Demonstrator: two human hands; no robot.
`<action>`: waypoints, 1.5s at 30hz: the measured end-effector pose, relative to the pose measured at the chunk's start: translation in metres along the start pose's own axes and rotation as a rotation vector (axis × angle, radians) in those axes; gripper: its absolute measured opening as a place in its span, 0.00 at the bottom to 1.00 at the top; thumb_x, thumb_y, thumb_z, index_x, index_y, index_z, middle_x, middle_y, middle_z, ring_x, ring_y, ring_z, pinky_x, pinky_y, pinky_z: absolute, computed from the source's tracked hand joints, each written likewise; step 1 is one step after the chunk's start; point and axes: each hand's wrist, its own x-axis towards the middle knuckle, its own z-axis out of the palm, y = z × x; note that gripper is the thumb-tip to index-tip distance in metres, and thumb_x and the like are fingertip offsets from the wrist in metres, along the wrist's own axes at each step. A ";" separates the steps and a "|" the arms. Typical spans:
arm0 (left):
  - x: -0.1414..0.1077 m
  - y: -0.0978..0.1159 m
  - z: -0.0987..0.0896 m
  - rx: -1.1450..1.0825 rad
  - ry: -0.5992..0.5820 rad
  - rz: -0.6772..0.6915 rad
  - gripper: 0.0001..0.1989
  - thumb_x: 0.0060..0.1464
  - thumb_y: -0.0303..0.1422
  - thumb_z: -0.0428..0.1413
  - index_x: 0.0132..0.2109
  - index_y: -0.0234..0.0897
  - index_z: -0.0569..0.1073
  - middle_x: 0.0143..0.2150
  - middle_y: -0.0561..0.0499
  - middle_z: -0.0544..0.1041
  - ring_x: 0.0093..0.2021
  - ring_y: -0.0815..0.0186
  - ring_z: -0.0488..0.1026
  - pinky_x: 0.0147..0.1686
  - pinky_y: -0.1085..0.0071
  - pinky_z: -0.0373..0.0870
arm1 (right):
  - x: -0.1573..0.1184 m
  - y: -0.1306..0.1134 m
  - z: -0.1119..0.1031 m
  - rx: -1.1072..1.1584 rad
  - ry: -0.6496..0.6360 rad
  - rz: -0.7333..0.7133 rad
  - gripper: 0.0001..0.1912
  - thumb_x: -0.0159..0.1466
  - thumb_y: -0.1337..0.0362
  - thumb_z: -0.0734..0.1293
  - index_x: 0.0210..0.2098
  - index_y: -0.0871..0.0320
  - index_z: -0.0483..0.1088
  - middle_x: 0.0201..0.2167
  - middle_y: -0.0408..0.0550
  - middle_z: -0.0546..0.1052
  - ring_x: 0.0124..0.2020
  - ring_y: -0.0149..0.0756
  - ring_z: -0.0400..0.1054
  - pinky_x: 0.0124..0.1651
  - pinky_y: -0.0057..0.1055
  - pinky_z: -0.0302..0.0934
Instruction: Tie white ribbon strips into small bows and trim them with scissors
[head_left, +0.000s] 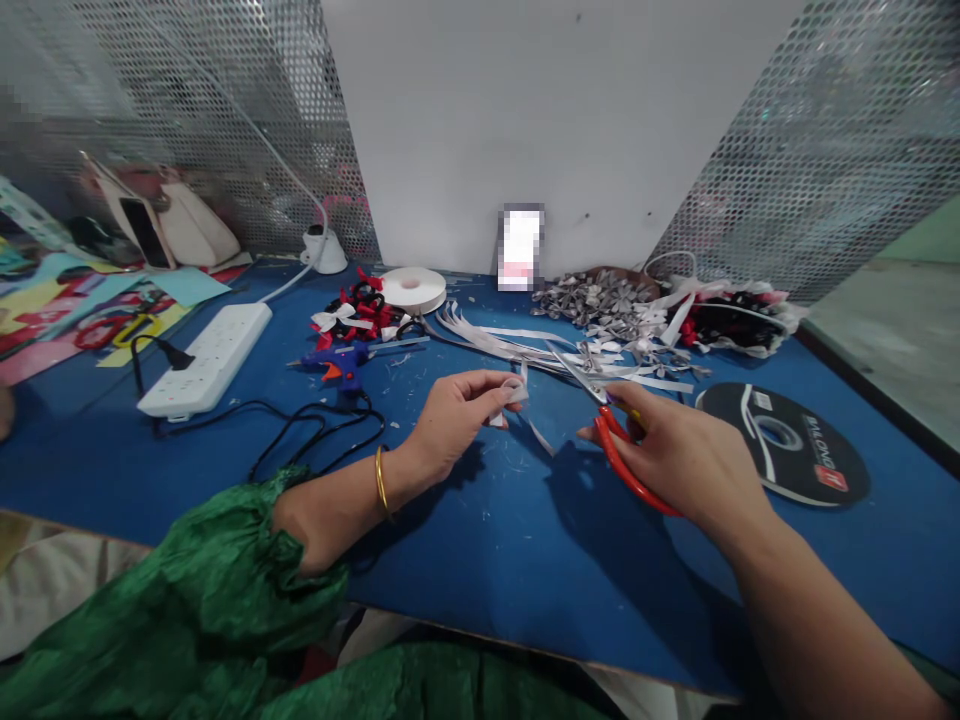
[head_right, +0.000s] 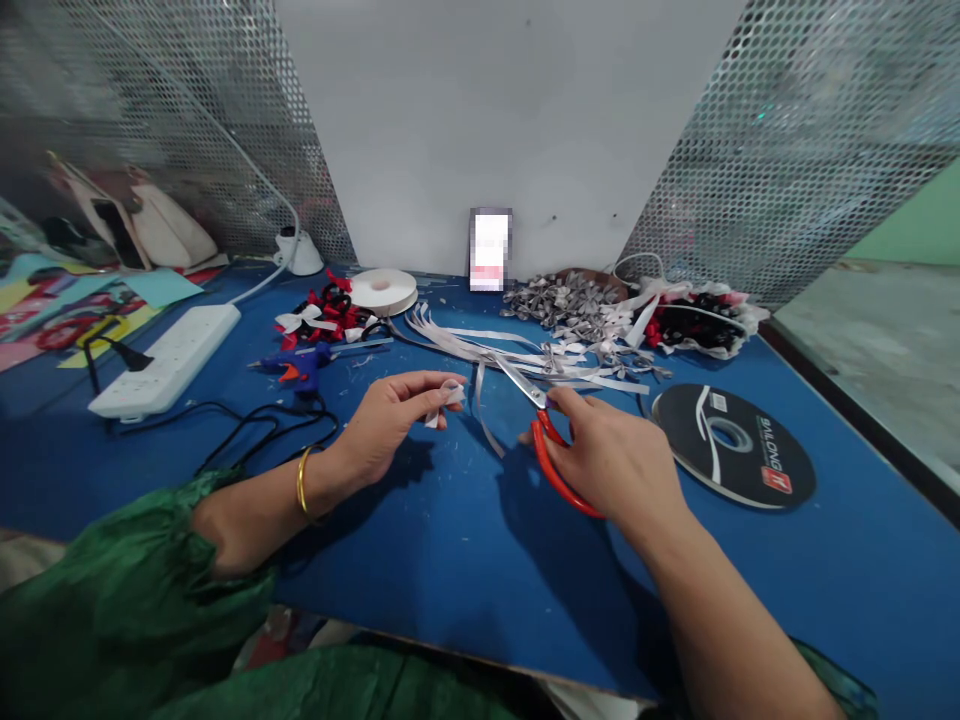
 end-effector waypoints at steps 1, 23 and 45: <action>0.000 0.000 0.000 -0.003 0.000 -0.006 0.12 0.49 0.33 0.61 0.41 0.33 0.79 0.33 0.47 0.79 0.28 0.71 0.71 0.30 0.74 0.68 | 0.001 0.001 0.001 -0.030 -0.034 -0.007 0.20 0.59 0.48 0.64 0.45 0.51 0.71 0.27 0.44 0.78 0.23 0.38 0.69 0.22 0.28 0.46; -0.017 -0.014 0.015 0.034 -0.291 -0.228 0.20 0.44 0.37 0.64 0.44 0.32 0.75 0.26 0.50 0.77 0.24 0.72 0.71 0.26 0.74 0.63 | -0.005 -0.039 0.015 1.558 -0.383 0.457 0.23 0.48 0.61 0.75 0.43 0.54 0.67 0.19 0.36 0.70 0.16 0.25 0.60 0.18 0.21 0.51; -0.005 -0.016 0.008 -0.009 -0.134 -0.260 0.12 0.46 0.37 0.64 0.35 0.32 0.75 0.31 0.48 0.77 0.26 0.71 0.72 0.29 0.75 0.68 | 0.009 -0.019 0.023 1.843 -0.040 0.649 0.20 0.49 0.61 0.75 0.39 0.56 0.67 0.21 0.37 0.71 0.18 0.25 0.62 0.20 0.21 0.55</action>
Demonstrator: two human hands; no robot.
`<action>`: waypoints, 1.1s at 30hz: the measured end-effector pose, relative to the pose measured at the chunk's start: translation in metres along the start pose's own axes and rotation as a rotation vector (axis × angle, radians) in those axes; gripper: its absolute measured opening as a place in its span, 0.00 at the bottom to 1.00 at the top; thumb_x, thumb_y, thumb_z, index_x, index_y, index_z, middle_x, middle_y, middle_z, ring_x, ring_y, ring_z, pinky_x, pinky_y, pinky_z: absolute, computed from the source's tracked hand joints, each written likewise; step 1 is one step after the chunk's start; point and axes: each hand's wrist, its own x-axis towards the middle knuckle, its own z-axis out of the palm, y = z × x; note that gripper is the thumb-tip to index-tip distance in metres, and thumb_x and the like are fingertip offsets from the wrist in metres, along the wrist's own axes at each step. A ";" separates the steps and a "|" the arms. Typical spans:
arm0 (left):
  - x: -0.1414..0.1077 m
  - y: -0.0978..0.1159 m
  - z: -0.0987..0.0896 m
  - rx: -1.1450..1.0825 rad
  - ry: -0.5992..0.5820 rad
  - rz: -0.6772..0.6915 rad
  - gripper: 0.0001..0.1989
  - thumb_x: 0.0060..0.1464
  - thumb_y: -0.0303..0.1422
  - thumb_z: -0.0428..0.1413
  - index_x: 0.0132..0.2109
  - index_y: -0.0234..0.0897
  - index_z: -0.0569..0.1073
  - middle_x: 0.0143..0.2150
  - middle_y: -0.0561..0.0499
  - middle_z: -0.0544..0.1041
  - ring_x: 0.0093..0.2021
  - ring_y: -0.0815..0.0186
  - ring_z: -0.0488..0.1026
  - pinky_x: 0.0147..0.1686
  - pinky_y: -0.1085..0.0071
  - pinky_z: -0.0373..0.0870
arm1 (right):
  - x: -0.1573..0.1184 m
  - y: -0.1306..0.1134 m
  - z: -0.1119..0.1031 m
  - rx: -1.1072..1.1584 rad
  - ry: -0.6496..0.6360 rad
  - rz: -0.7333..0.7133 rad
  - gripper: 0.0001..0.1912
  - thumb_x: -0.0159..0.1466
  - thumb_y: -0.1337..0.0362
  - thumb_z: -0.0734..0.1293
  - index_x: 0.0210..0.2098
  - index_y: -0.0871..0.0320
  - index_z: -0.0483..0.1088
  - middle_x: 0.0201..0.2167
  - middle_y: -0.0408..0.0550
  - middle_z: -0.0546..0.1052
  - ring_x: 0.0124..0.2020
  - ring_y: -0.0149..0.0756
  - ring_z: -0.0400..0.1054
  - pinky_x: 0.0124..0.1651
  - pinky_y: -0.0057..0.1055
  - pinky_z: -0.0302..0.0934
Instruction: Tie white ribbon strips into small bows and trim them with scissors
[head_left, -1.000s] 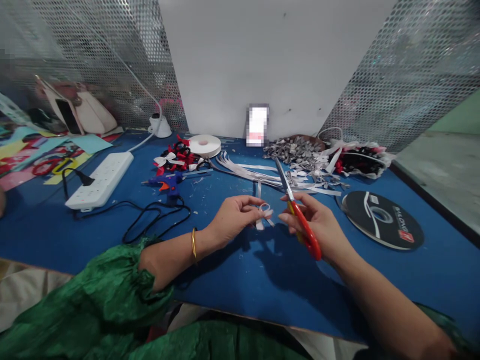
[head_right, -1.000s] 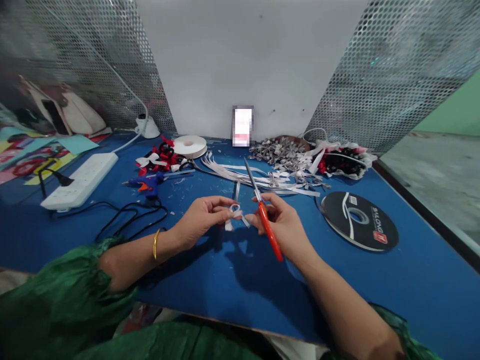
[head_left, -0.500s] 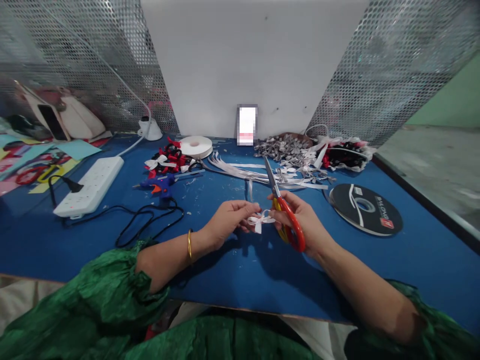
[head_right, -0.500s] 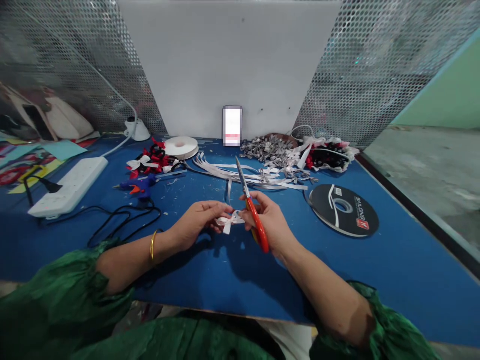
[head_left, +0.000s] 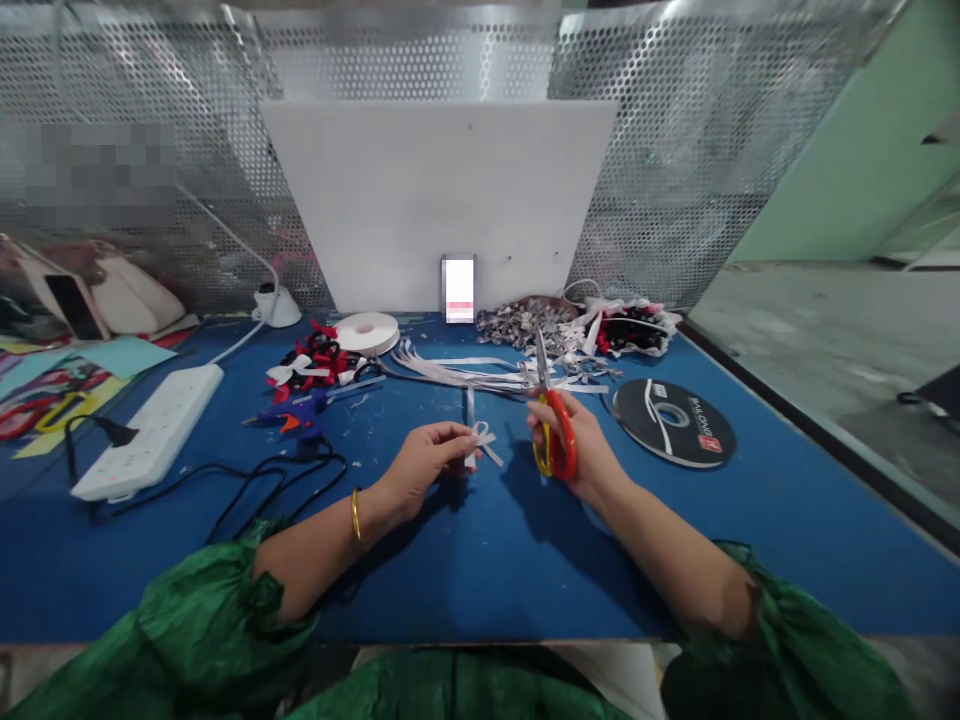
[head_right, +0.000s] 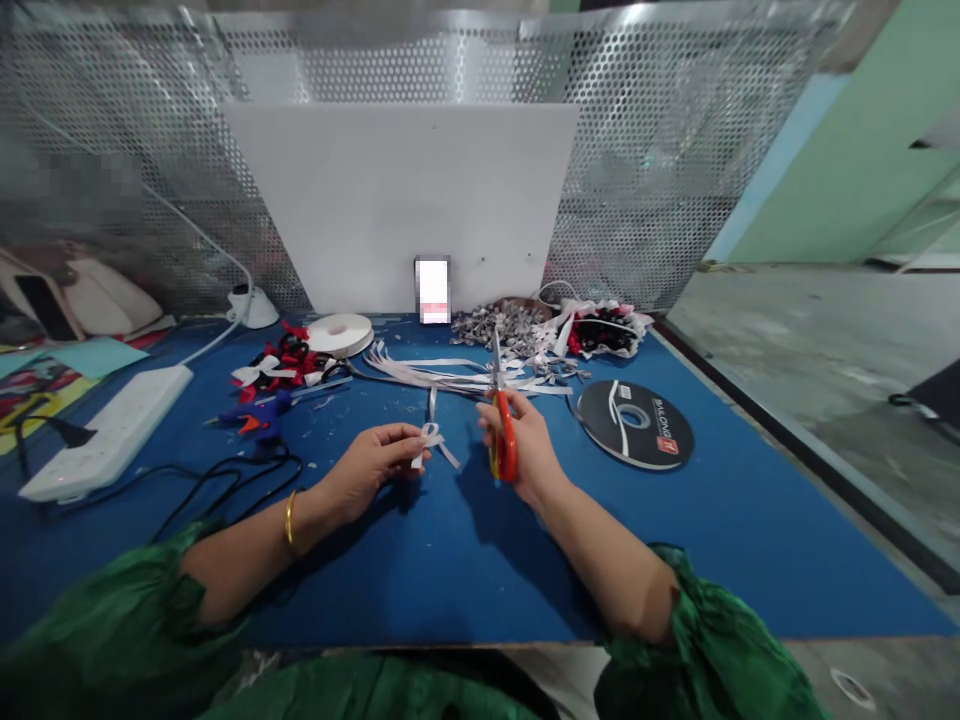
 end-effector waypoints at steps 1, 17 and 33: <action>0.001 0.001 0.000 -0.012 0.016 -0.016 0.13 0.46 0.37 0.64 0.36 0.32 0.75 0.32 0.47 0.77 0.26 0.71 0.73 0.29 0.75 0.68 | 0.002 0.000 -0.002 0.076 0.006 0.034 0.19 0.50 0.60 0.75 0.38 0.56 0.67 0.21 0.37 0.71 0.18 0.24 0.62 0.21 0.20 0.56; 0.120 0.093 0.054 -0.197 -0.088 -0.159 0.18 0.58 0.39 0.53 0.50 0.30 0.67 0.44 0.39 0.76 0.37 0.64 0.77 0.36 0.72 0.74 | 0.019 -0.007 -0.016 0.469 0.123 0.096 0.16 0.51 0.64 0.74 0.31 0.55 0.62 0.19 0.36 0.68 0.17 0.23 0.60 0.20 0.19 0.59; 0.043 0.041 0.045 0.060 0.001 0.054 0.11 0.45 0.36 0.64 0.33 0.33 0.75 0.38 0.45 0.79 0.31 0.69 0.73 0.29 0.74 0.64 | 0.014 -0.010 -0.013 0.420 0.055 0.174 0.13 0.52 0.65 0.72 0.30 0.56 0.62 0.19 0.36 0.67 0.16 0.23 0.60 0.20 0.19 0.60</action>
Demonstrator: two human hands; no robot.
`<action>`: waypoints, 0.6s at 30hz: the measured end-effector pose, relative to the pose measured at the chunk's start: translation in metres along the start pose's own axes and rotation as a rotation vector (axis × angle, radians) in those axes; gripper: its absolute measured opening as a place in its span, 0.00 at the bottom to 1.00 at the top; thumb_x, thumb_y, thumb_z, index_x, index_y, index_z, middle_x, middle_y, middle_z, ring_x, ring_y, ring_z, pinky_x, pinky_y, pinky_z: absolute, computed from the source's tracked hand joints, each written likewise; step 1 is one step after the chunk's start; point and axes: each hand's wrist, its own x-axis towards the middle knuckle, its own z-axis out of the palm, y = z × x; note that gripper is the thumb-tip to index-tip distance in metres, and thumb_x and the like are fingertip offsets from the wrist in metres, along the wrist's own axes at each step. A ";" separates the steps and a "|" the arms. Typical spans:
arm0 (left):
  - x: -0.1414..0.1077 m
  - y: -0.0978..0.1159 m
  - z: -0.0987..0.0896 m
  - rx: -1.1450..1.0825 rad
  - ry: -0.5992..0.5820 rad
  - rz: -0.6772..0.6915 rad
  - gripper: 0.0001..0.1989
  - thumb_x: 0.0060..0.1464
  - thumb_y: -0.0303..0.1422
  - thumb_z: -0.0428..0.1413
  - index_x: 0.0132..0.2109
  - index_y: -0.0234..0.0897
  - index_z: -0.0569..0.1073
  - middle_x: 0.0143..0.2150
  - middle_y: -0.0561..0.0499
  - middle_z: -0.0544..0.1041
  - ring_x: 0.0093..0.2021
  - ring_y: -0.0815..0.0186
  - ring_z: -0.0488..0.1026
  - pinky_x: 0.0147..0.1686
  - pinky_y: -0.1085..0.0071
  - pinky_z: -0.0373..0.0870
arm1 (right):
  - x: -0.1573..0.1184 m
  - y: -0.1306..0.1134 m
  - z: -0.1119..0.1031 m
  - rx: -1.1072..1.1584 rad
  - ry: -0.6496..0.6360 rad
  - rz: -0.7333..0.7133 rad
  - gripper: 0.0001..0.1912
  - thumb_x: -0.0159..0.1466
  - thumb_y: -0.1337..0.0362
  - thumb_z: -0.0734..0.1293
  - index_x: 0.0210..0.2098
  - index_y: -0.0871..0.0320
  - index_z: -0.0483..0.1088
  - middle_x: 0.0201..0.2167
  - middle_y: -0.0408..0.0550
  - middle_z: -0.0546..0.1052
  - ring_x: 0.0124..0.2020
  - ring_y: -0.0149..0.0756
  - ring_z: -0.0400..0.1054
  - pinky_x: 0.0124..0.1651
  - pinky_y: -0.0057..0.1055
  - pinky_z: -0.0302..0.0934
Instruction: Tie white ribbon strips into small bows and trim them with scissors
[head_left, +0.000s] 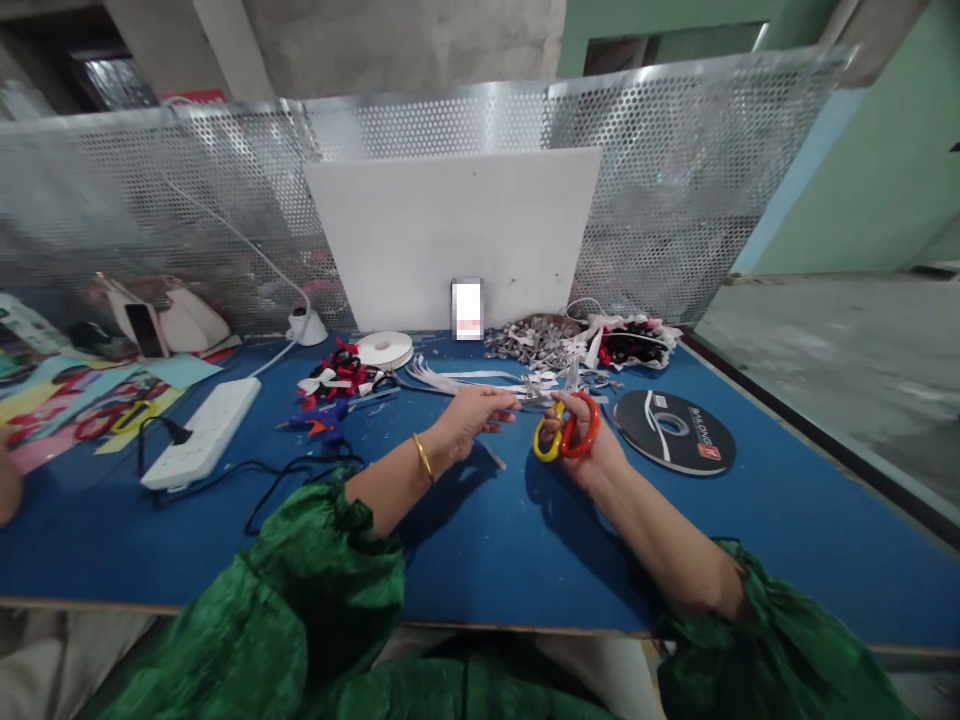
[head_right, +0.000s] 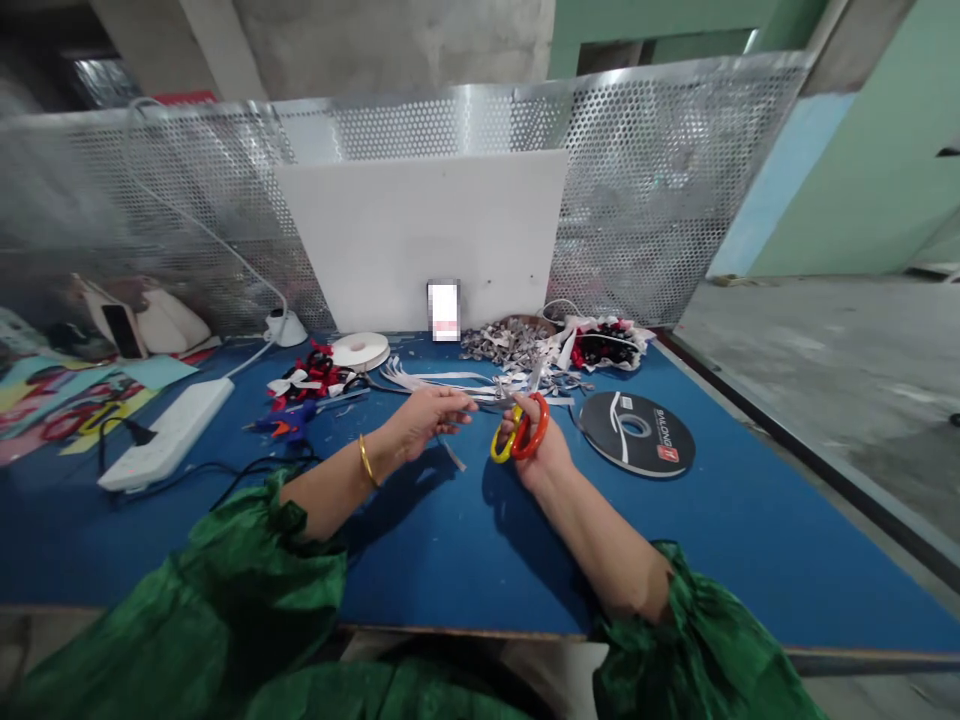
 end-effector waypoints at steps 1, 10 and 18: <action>-0.007 -0.005 -0.003 0.013 0.008 0.013 0.12 0.45 0.38 0.64 0.31 0.34 0.74 0.38 0.45 0.79 0.30 0.69 0.73 0.28 0.74 0.64 | 0.000 0.000 -0.001 -0.009 0.003 0.001 0.13 0.53 0.65 0.72 0.30 0.56 0.62 0.19 0.36 0.67 0.16 0.22 0.59 0.20 0.19 0.60; -0.021 -0.024 -0.047 0.346 0.252 0.331 0.21 0.53 0.47 0.54 0.24 0.34 0.73 0.26 0.48 0.76 0.26 0.69 0.70 0.29 0.73 0.63 | 0.005 -0.007 -0.005 -0.155 -0.008 0.016 0.07 0.57 0.64 0.67 0.31 0.57 0.64 0.20 0.39 0.68 0.17 0.25 0.61 0.20 0.22 0.61; -0.007 -0.036 -0.061 0.545 0.386 0.420 0.17 0.53 0.44 0.53 0.29 0.35 0.77 0.21 0.52 0.73 0.25 0.68 0.70 0.28 0.74 0.59 | 0.011 -0.032 -0.012 -0.469 0.075 -0.194 0.12 0.53 0.61 0.71 0.34 0.57 0.68 0.23 0.41 0.69 0.20 0.27 0.62 0.22 0.24 0.59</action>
